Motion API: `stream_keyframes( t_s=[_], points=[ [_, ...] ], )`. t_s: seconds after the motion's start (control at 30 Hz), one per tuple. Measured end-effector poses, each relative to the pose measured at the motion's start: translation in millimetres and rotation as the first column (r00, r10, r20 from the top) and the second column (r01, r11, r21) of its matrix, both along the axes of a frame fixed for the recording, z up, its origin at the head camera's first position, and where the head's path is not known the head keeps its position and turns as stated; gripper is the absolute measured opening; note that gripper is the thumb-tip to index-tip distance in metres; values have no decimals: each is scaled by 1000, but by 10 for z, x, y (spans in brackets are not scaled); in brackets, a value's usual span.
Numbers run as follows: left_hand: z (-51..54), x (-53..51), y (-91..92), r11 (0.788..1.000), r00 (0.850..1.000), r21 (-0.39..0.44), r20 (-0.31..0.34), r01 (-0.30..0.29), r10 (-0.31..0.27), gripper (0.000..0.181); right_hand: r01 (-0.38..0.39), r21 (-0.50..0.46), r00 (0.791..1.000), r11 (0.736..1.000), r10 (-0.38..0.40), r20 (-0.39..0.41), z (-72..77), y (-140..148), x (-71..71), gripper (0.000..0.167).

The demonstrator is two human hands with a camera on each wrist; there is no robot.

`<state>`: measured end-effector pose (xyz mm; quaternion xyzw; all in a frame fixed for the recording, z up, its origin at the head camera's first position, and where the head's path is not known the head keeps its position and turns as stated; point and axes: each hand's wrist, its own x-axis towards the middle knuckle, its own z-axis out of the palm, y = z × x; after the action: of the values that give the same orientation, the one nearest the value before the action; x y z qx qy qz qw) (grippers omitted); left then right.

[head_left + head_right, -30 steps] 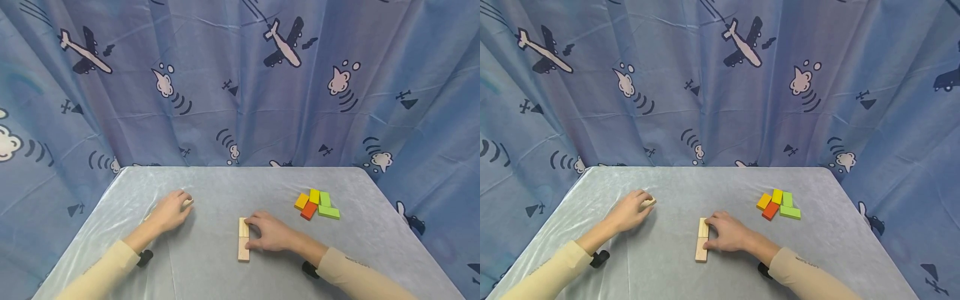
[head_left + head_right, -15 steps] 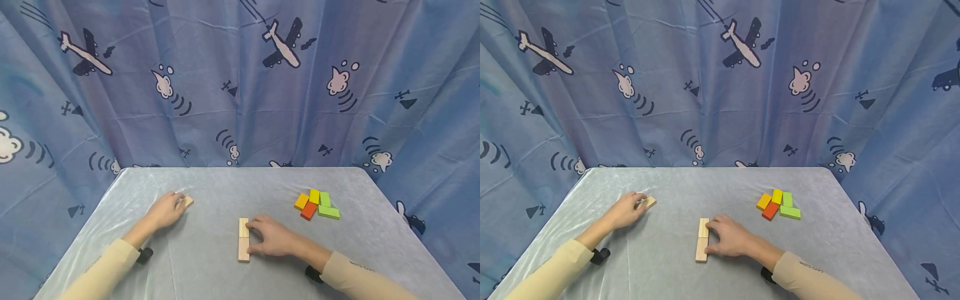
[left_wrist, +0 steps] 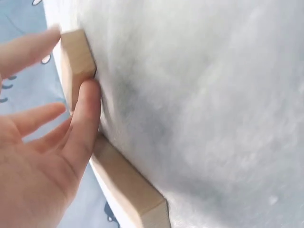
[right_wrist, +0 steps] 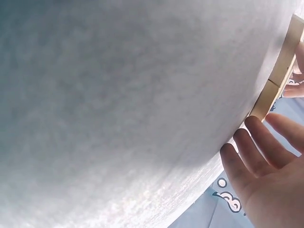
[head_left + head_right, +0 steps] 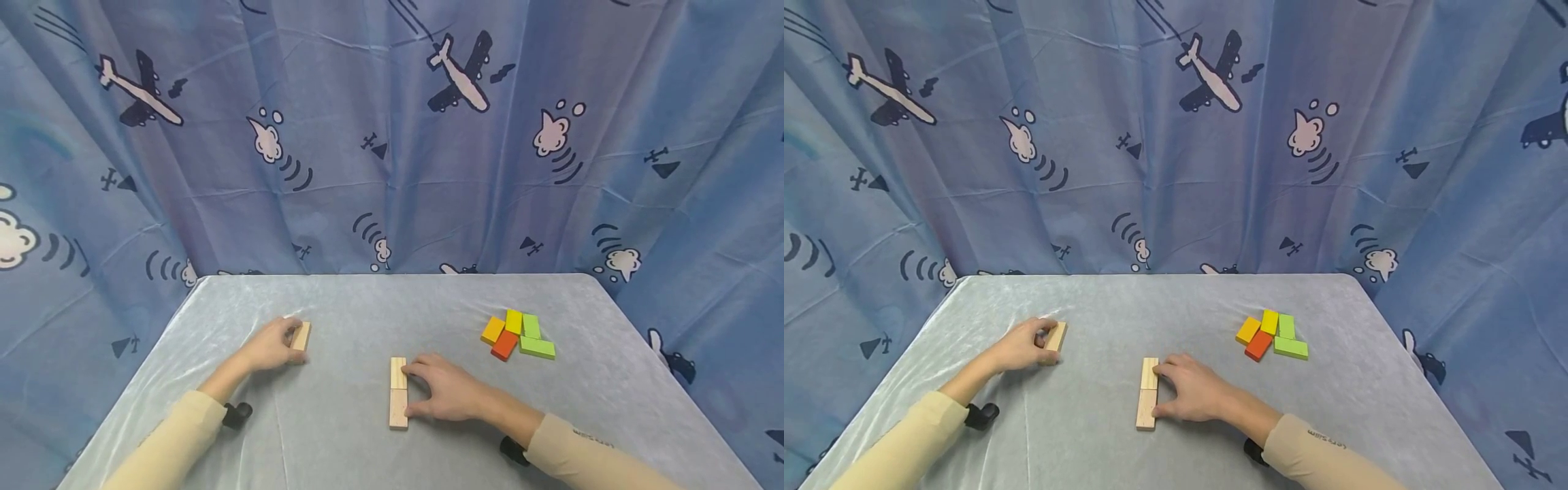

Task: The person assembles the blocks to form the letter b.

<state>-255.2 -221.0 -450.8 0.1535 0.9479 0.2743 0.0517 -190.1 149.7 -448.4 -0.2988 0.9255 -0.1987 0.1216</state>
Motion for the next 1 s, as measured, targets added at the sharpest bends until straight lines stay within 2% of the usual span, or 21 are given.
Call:
stream_keyframes(
  t_s=[0.1, 0.2, 0.63, 0.87, 1.0],
  points=[
    [21, -1, -27, 1000, 999, 14, 50, 19, -19, 88, -1, 0, 1000, 1000, 1, 4, 3, 3, 3, 71],
    [26, -13, -39, 999, 997, 16, 73, 29, -30, 94, -1, -5, 1000, 1000, 1, 10, 8, 8, 6, 70],
    [-58, -72, 24, 999, 1000, -16, -7, 28, -29, 94, -17, -14, 1000, 1000, 17, -4, -31, 22, 6, 71],
    [-58, -82, 167, 1000, 1000, -9, 17, -5, 5, 92, -13, -15, 1000, 1000, 13, 5, -45, 20, 4, 72],
    [-57, -92, 276, 1000, 999, 8, -22, 30, -29, 89, -4, -17, 1000, 1000, 4, 13, -39, 16, 5, 72]
  ],
)
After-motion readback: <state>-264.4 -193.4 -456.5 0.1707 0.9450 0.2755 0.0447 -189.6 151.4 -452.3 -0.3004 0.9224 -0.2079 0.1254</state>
